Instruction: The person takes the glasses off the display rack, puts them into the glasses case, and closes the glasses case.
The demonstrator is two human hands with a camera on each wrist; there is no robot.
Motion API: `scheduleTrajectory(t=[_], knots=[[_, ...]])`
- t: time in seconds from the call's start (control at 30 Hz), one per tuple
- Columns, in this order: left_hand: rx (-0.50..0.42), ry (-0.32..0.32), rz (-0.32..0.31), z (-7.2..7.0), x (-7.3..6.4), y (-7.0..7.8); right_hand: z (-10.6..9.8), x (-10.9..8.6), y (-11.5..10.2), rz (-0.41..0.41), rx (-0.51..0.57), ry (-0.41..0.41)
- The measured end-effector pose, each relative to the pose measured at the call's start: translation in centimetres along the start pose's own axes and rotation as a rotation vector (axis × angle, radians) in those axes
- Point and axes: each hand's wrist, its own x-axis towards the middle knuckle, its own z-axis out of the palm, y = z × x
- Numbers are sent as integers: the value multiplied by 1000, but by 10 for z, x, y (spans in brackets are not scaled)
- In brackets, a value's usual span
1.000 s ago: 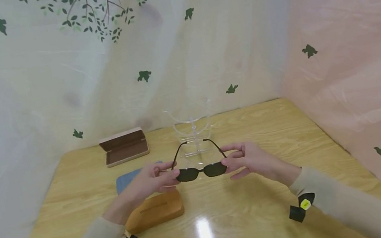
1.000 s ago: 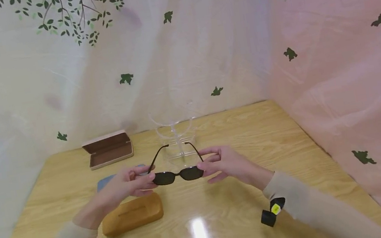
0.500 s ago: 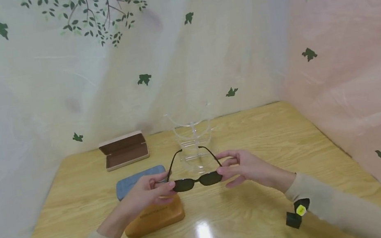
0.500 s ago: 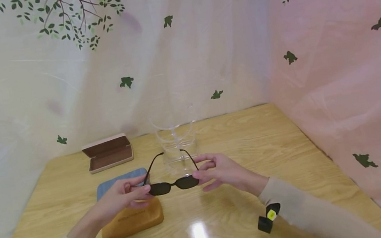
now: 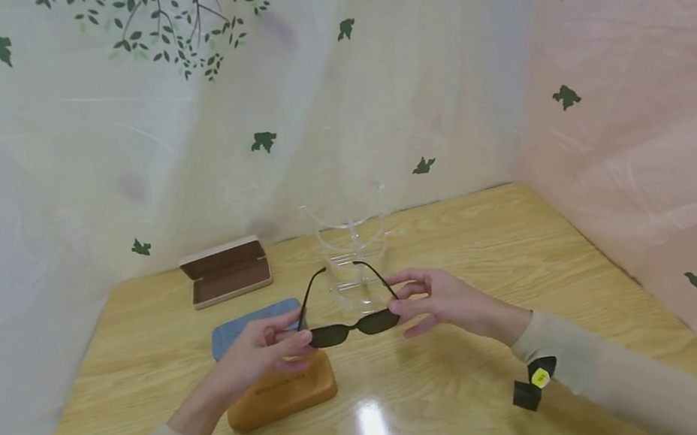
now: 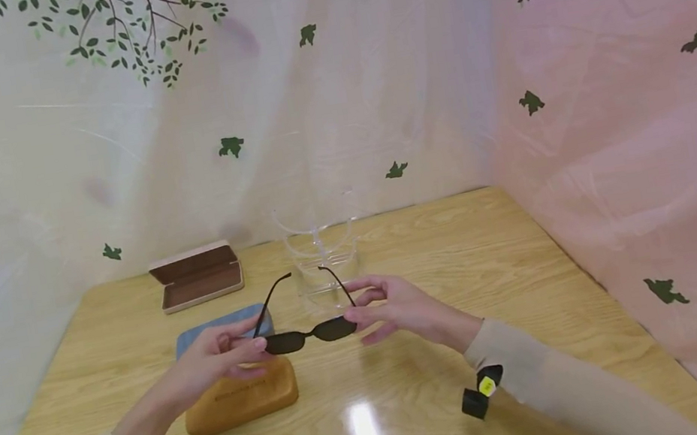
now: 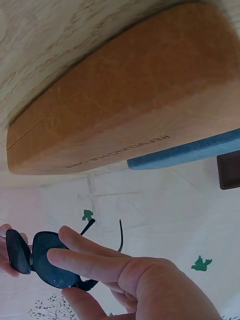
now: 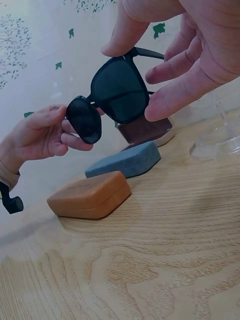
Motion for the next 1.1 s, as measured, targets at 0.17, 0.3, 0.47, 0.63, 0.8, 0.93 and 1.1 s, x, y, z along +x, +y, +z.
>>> scheduleTrajectory(t=[0.17,0.3,0.47,0.63,0.8,0.93,1.1], knots=[[22,-7,22,-3,-3,0,2,4,1,-14,-5,-11],[32,-12,30,-6,-3,0,4,6,1,-27,-9,-16],[65,-9,31,-10,-3,1,7,8,1,-41,-32,-14],[73,-14,37,-12,-4,1,7,10,0,-51,-59,-14],[108,-16,45,-14,-4,2,6,12,-1,-58,-72,-7],[174,-22,56,-14,-3,2,6,12,-1,-60,-73,-15],[230,-93,95,-12,-2,4,5,12,-1,-67,-82,-28]])
